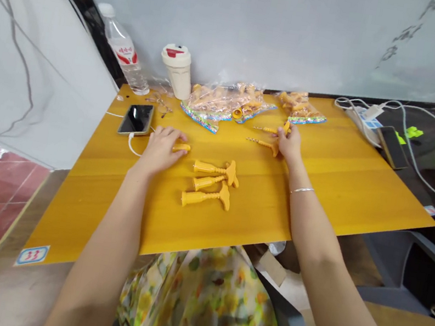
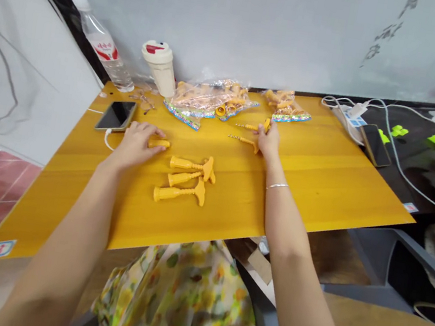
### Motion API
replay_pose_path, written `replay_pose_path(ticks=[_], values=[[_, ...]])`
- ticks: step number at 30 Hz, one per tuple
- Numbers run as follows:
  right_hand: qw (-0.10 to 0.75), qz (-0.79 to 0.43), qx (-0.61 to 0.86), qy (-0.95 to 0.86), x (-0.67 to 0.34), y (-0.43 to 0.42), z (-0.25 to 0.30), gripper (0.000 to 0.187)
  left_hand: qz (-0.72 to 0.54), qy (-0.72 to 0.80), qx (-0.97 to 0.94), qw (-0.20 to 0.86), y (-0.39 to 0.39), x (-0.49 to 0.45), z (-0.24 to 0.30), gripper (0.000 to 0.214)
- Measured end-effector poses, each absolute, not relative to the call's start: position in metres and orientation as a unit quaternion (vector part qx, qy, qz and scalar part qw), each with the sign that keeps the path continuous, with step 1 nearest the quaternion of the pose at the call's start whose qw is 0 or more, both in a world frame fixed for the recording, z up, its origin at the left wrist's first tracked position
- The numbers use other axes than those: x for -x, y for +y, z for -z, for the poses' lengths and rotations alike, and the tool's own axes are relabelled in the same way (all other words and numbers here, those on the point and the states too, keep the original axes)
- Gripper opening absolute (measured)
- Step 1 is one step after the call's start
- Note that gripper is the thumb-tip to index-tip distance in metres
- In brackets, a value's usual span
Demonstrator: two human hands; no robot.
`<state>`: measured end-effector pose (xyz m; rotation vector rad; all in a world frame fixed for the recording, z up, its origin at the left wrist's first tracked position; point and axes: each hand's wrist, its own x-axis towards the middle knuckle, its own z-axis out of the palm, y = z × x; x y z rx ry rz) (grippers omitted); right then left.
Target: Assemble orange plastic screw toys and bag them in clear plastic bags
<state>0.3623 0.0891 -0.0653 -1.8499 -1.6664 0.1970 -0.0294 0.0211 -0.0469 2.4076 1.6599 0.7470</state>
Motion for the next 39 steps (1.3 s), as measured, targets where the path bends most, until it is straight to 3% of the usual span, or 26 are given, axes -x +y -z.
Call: replay_pose_path(ticks=[5,11,16,23,25,27,30,32,35,39], values=[[0.325,-0.107,0.739,-0.581,-0.365,0.088,0.066,0.05,-0.304,0.489,-0.803,0.152,0.013,0.018,0.032,0.023],[0.284,-0.086,0.765,-0.572,-0.367,0.088,0.067,0.059,-0.227,0.439,-0.823,0.281,0.005,0.005,0.031,0.037],[0.306,-0.08,0.753,-0.576,-0.367,0.089,0.073,0.058,-0.181,0.42,-0.837,0.301,0.009,0.001,0.044,0.041],[0.377,0.028,0.706,-0.599,-0.348,0.077,0.048,0.051,-0.188,0.426,-0.843,0.27,0.006,-0.004,0.038,0.034],[0.413,-0.013,0.661,-0.626,-0.331,0.067,0.037,0.051,-0.234,0.442,-0.828,0.254,0.005,-0.005,0.035,0.034],[0.433,-0.138,0.605,-0.653,-0.308,0.055,0.029,0.052,-0.276,0.452,-0.815,0.232,0.004,-0.005,0.033,0.035],[0.375,-0.367,0.5,-0.688,-0.276,0.037,0.025,0.054,-0.308,0.454,-0.81,0.21,0.004,-0.006,0.032,0.037],[0.339,-0.456,0.444,-0.693,-0.264,0.029,0.025,0.051,-0.313,0.447,-0.81,0.215,0.003,-0.007,0.03,0.038],[0.346,-0.484,0.381,-0.708,-0.26,0.024,0.023,0.043,-0.306,0.432,-0.812,0.247,0.001,-0.008,0.029,0.038],[0.328,-0.404,0.339,-0.784,-0.262,0.02,0.02,0.026,-0.323,0.46,-0.779,0.277,0.001,-0.006,0.027,0.036]])
